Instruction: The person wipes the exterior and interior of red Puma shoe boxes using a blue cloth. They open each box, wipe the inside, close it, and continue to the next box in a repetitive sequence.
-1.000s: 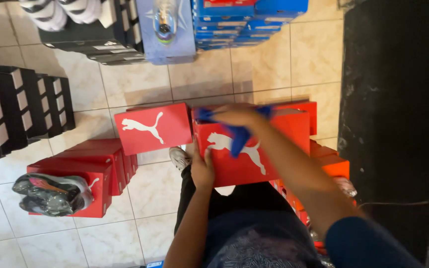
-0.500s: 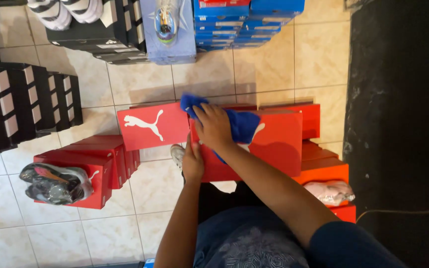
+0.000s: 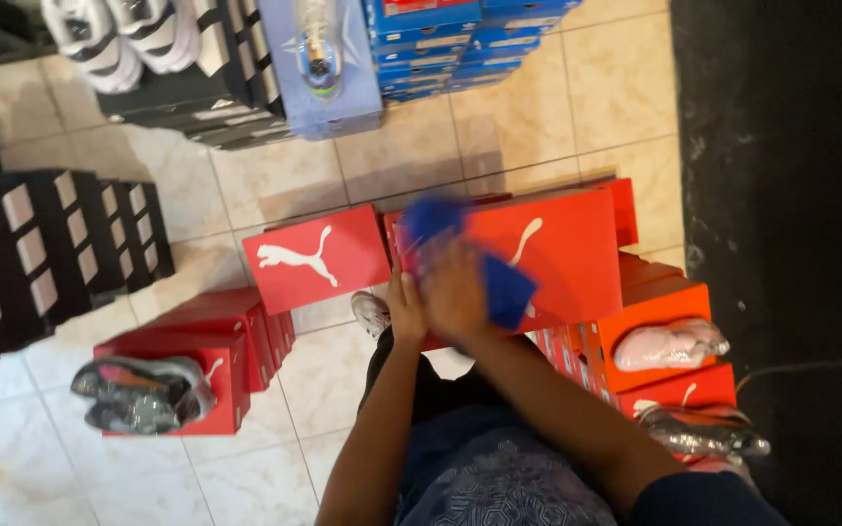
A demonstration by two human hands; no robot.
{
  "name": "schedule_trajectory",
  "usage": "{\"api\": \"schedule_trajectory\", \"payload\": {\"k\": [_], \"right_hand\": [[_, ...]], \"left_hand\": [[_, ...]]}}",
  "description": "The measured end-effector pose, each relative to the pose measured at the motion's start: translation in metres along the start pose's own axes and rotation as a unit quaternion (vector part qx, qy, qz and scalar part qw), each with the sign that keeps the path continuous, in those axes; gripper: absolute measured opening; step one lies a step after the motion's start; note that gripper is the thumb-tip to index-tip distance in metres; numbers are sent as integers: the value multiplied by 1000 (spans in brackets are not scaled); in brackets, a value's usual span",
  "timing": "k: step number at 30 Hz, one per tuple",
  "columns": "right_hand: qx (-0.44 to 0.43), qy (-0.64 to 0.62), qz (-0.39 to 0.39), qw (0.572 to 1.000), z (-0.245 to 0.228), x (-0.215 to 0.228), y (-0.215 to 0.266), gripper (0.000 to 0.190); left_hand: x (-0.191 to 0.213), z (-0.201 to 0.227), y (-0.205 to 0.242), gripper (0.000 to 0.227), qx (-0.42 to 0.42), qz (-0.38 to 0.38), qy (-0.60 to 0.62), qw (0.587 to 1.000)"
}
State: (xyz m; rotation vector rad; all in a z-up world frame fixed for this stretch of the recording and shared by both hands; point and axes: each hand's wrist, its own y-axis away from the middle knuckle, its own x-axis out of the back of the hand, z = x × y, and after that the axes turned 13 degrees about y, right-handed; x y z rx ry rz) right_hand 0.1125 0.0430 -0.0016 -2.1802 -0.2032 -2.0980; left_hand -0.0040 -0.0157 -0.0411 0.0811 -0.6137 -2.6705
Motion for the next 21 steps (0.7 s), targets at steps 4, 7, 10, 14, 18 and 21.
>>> {"api": "schedule_trajectory", "payload": {"k": [4,7,10,14,18,21], "right_hand": [[139,-41,-61,988,11,54,15,45],[86,260,-56,960,134,-10,1,43],[-30,281,91,955,175,-40,-33,56],[-59,-343,137,928,58,-41,-41,50],[183,-21,100,978,49,35,28,49],[202,11,-49,978,132,66,16,47]], "left_hand": [[4,-8,4,51,-40,-2,-17,999],[-2,43,13,55,-28,-4,-52,998],[-4,44,16,55,0,27,-87,996],[-5,15,3,55,12,46,-102,994],[6,-6,2,52,7,59,-188,980],[-10,30,16,61,82,79,-157,981]]}}
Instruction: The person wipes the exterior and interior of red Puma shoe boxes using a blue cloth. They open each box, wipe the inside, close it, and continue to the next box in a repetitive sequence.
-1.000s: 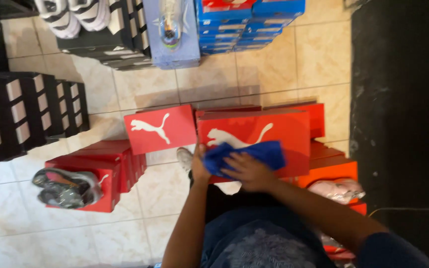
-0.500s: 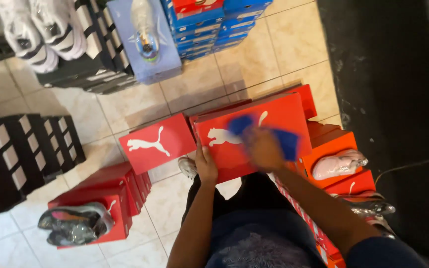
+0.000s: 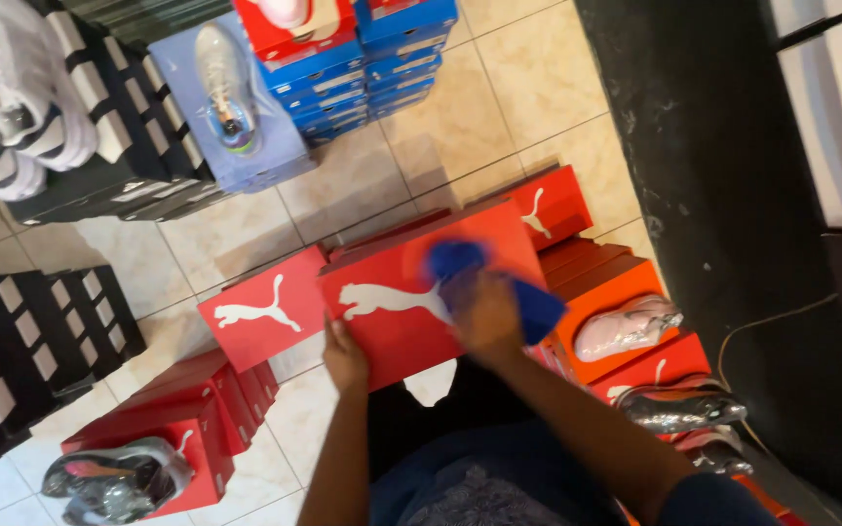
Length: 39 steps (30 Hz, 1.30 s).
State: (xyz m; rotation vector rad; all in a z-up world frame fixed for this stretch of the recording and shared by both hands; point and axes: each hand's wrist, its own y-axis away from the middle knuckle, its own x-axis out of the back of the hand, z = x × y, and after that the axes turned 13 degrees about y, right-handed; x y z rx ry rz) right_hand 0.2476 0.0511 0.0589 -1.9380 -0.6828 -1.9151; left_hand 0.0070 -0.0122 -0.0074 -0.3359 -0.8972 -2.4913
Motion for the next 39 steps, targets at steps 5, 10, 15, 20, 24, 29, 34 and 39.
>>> {"api": "schedule_trajectory", "payload": {"k": [5,10,15,20,24,29,34,39], "right_hand": [[-295,-151,302,894,105,-80,-19,71],[-418,-545,-18,727,135,-45,-36,70],[-403,-505,-108,755,113,-76,66,77],[-681,-547,110,475,43,-93,125,68],[-681,-564,78,461,-35,-106,59,67],[-653,-618,-13,437,-189,-113,-1,64],[-634,-647,-67,418,-128,-128,28,62],[-598,-671,-131,419,-3,-137,70,60]], "left_hand": [[-2,-3,-8,57,9,31,-98,995],[-8,16,0,71,31,60,-83,994],[-7,12,-4,76,32,63,-58,996],[-5,11,-2,73,28,57,-39,997],[-7,8,-3,79,19,58,-72,996],[-3,6,-11,77,26,55,-95,994],[-2,11,-8,77,7,37,-88,995],[-4,5,-7,74,-8,30,-76,997]]}}
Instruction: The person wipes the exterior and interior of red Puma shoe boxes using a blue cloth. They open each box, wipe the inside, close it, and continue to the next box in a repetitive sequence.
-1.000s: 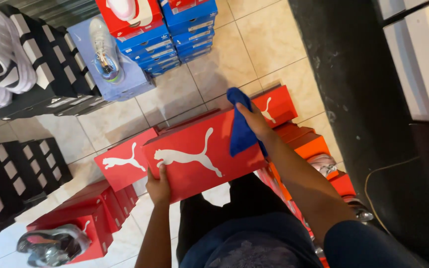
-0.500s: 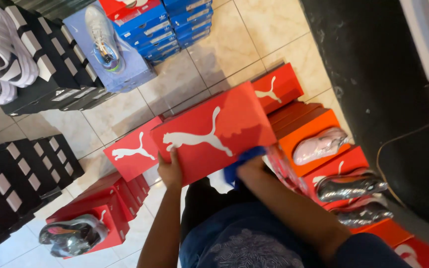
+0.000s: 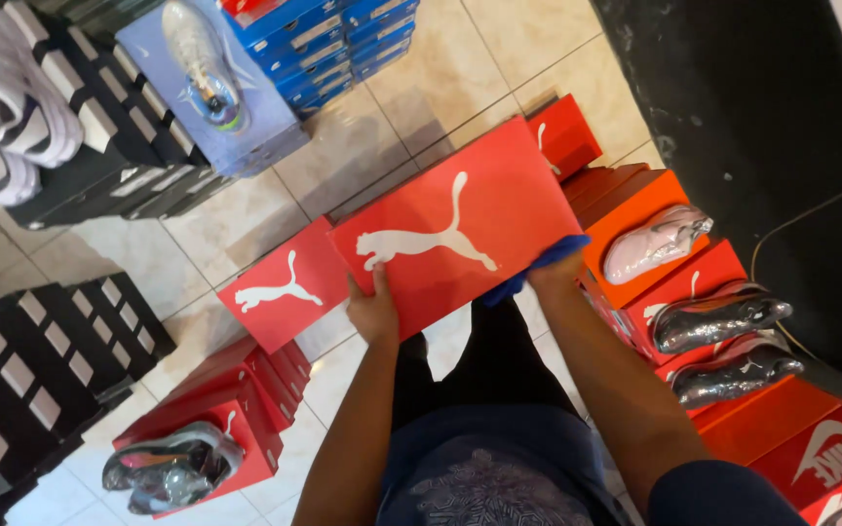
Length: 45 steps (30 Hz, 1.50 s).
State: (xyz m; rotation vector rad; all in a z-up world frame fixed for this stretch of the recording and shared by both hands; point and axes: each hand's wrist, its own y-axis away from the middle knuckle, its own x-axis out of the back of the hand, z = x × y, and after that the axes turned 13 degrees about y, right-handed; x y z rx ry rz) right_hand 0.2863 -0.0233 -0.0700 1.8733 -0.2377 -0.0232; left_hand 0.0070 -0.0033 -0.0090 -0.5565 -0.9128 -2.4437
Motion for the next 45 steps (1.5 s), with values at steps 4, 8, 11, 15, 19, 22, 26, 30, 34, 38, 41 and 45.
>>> {"api": "schedule_trajectory", "payload": {"k": [4,8,11,15,19,22,26,30,34,38,41,45], "right_hand": [[-33,40,-77,996,21,-58,6,60],[-54,96,-159,981,76,-142,36,59],[-67,144,-215,964,107,-161,65,60],[-67,202,-274,938,75,-105,94,60],[109,248,-211,939,-4,-64,160,85],[191,131,-223,947,-45,-68,197,77],[183,187,-469,844,-42,-24,107,104],[251,482,-266,796,-142,7,135,72],[490,454,35,743,-182,38,82,103],[438,397,-18,806,-169,44,19,123],[456,395,-29,797,-174,48,14,118],[414,403,-6,816,-176,32,53,113]], "left_hand": [[-3,-14,-7,71,-21,14,16,1000],[-8,-12,-14,79,-3,26,-29,999],[-3,-13,-9,80,34,-12,-67,997],[10,-12,-8,82,70,-47,-31,996],[44,9,31,73,-35,-60,178,982],[41,44,111,55,-94,-83,400,908],[-2,40,141,82,-195,-177,249,932],[-2,4,105,54,-145,110,279,943],[6,-45,88,49,-17,218,314,924],[18,-3,73,60,80,70,263,959],[-26,-77,-37,60,146,36,311,939],[-7,-25,-65,67,140,-21,302,943]]}}
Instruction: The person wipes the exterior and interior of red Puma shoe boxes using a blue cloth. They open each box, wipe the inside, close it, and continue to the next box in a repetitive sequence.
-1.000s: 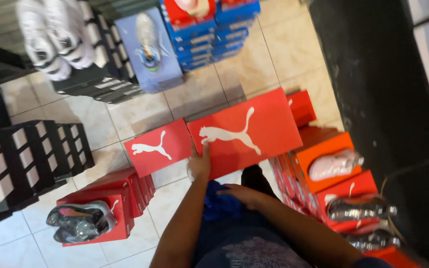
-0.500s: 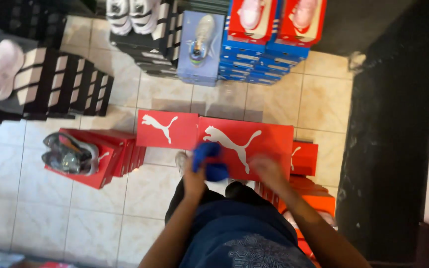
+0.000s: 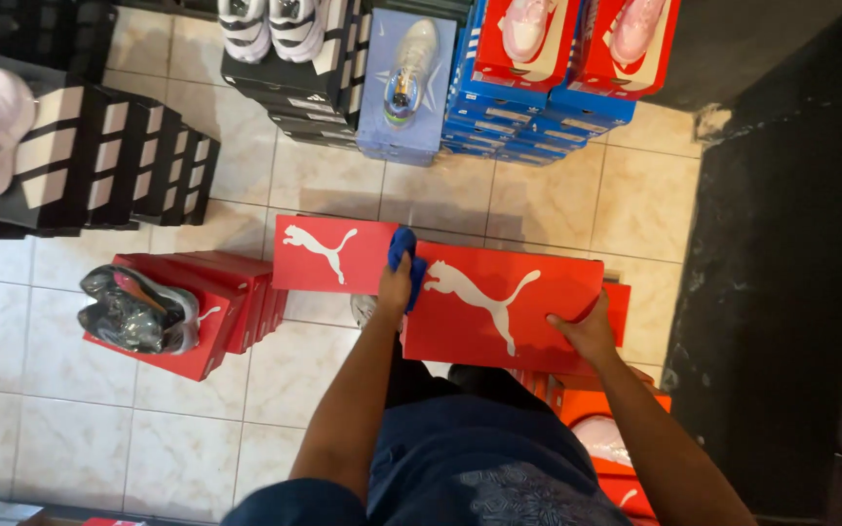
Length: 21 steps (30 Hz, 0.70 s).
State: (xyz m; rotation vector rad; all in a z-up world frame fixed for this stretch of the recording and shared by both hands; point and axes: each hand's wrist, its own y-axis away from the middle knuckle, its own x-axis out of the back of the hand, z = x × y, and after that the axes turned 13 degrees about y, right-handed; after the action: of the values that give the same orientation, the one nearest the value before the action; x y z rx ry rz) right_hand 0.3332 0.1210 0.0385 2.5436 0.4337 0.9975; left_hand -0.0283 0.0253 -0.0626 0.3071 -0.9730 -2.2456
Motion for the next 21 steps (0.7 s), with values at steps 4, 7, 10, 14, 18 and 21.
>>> {"api": "schedule_trajectory", "payload": {"k": [4,7,10,14,18,21], "right_hand": [[-36,10,-15,999,-7,3,-1,110],[-20,-14,-37,999,42,5,-11,108],[-21,-7,-57,998,-1,19,-3,116],[-157,200,-171,952,-121,78,35,109],[-171,29,-159,972,-17,136,-23,63],[-90,-112,-46,989,17,124,-68,32]], "left_hand": [[31,-42,28,79,28,-31,-45,998],[64,-61,62,82,87,-76,-159,980],[78,-20,78,71,121,-113,-163,973],[97,58,121,45,184,-123,-63,973],[107,89,142,48,199,-197,74,957],[68,90,129,38,96,-156,193,964]]}}
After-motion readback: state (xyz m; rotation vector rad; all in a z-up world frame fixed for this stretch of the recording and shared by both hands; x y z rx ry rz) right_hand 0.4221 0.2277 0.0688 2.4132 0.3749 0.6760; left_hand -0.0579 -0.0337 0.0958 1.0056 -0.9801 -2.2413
